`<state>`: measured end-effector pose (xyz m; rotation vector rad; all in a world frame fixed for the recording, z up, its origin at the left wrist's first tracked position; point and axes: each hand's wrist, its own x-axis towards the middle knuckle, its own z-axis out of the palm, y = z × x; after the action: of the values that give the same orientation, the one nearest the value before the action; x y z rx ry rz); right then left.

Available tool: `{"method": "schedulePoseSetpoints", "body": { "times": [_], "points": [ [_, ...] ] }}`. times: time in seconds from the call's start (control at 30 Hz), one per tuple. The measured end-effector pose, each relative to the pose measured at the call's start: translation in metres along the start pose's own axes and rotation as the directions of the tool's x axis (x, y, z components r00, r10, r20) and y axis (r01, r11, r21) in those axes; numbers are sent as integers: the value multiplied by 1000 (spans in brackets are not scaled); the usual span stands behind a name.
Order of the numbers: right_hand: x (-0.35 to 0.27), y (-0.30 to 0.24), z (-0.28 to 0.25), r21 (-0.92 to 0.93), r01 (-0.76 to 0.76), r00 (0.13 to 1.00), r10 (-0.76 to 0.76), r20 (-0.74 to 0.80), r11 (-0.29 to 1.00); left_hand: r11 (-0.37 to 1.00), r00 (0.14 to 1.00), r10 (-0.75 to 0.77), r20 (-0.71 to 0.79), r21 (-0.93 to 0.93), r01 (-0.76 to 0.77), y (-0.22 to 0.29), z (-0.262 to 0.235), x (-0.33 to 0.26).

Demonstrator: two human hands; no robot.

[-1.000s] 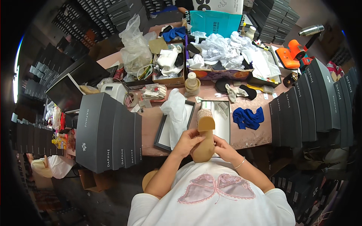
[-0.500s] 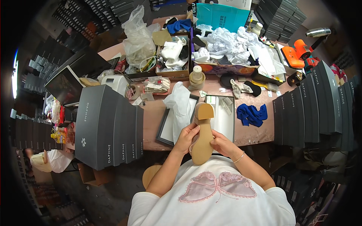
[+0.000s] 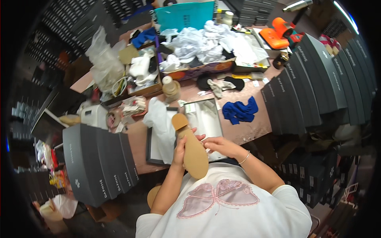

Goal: Packing shoes into boxes with tissue paper.

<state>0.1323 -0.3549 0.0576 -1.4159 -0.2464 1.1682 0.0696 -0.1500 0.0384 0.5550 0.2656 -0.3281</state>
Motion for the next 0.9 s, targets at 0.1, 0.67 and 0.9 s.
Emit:
{"method": "schedulePoseSetpoints", "body": {
  "times": [0.1, 0.67, 0.9],
  "points": [
    [-8, 55, -85, -459, 26, 800, -294, -523, 888, 986, 994, 91, -68, -132, -99, -13, 20, 7],
    [-8, 26, -123, -619, 293, 520, -665, -537, 729, 916, 859, 400, -318, 167, -365, -5, 72, 30],
    [-28, -36, 19, -826, 443, 591, -807, -25, 350, 918, 852, 397, -341, 162, -363, -19, 72, 33]
  ]
}}
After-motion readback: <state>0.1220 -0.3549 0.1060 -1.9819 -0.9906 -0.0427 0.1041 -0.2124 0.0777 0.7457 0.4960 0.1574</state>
